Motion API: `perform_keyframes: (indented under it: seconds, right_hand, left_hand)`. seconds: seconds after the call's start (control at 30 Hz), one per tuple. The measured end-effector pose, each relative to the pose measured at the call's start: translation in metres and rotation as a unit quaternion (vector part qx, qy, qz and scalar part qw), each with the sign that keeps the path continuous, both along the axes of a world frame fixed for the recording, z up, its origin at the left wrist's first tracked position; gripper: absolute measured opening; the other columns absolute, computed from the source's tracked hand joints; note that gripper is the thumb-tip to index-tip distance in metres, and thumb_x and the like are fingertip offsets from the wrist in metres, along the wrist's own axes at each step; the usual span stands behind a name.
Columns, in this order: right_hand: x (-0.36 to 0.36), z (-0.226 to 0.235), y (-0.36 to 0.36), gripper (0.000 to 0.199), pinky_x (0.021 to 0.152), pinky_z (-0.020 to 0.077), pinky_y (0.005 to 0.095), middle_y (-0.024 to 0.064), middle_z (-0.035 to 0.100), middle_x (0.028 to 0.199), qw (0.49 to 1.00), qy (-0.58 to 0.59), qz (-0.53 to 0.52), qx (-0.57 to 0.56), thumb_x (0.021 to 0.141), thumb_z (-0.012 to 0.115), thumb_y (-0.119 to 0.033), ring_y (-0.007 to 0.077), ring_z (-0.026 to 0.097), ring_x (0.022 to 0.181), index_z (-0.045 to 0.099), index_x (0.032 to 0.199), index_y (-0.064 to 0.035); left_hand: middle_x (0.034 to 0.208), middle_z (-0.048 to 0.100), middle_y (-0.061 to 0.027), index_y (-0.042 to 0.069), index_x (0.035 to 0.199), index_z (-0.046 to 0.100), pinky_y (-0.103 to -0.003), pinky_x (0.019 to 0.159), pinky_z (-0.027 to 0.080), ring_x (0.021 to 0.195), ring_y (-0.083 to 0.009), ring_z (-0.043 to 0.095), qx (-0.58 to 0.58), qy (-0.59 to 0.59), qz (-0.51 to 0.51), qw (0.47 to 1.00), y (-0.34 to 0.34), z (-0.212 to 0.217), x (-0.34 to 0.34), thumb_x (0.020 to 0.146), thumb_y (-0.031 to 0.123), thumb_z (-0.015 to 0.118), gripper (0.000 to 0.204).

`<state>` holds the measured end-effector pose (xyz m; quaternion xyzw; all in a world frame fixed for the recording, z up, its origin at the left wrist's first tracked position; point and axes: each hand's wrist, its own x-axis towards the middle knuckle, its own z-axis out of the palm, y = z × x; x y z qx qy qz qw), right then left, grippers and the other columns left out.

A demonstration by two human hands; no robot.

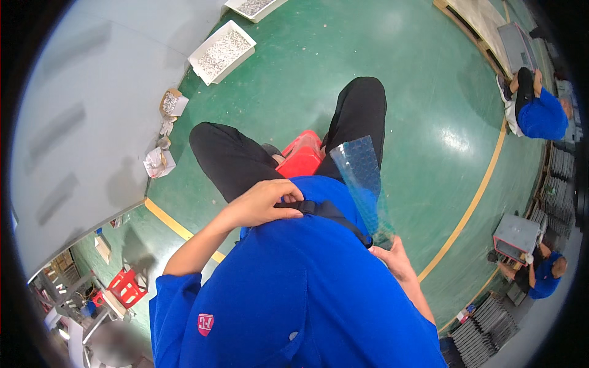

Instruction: The recorder is inspecting plastic fabrication parts and adjusting their work belt while in a factory setting.

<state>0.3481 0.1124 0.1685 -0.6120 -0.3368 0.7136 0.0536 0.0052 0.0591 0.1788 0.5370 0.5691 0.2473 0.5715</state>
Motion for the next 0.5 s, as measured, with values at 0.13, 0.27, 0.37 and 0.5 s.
perform_keyframes:
  seconds: [0.13,0.27,0.37,0.5]
  right_hand:
    - [-0.020,0.028,0.015,0.038,0.070,0.0458,0.0281,0.0040,0.062,0.082,0.998,-0.043,0.007,-0.046,0.064,0.083,-0.014,0.0135,0.057,0.076,0.060,0.091,-0.0002]
    - [-0.030,0.041,0.027,0.029,0.057,0.0437,0.0271,0.0026,0.059,0.072,0.997,0.051,0.019,-0.048,0.067,0.080,-0.013,0.0124,0.055,0.062,0.060,0.084,-0.0021]
    - [-0.046,0.025,0.046,0.023,0.047,0.0373,0.0251,0.0010,0.056,0.064,0.994,0.088,-0.010,-0.071,0.070,0.077,-0.014,0.0105,0.050,0.052,0.058,0.080,-0.0048]
    - [-0.079,0.014,0.051,0.022,0.038,0.0287,0.0219,0.0005,0.052,0.059,0.989,0.102,-0.069,-0.081,0.072,0.075,-0.017,0.0080,0.043,0.042,0.056,0.077,-0.0065]
  left_hand:
    - [0.088,0.054,-0.0063,0.003,0.100,0.058,-0.030,0.074,0.044,0.079,-0.0171,0.052,0.008,-0.020,0.058,0.998,-0.012,-0.007,0.009,0.076,0.018,0.071,0.031]
    - [0.087,0.050,-0.0057,0.002,0.100,0.056,-0.029,0.071,0.043,0.078,-0.0162,0.049,0.028,-0.028,0.026,0.999,-0.014,-0.008,0.006,0.077,0.017,0.069,0.030]
    - [0.083,0.048,-0.0038,0.002,0.100,0.055,-0.027,0.067,0.041,0.074,-0.0129,0.047,0.030,-0.017,0.022,0.999,-0.011,-0.009,0.004,0.079,0.016,0.068,0.029]
    - [0.080,0.048,0.0005,0.003,0.099,0.054,-0.022,0.064,0.038,0.070,-0.0065,0.044,-0.031,-0.140,0.138,0.980,-0.018,-0.016,0.004,0.086,0.017,0.062,0.021]
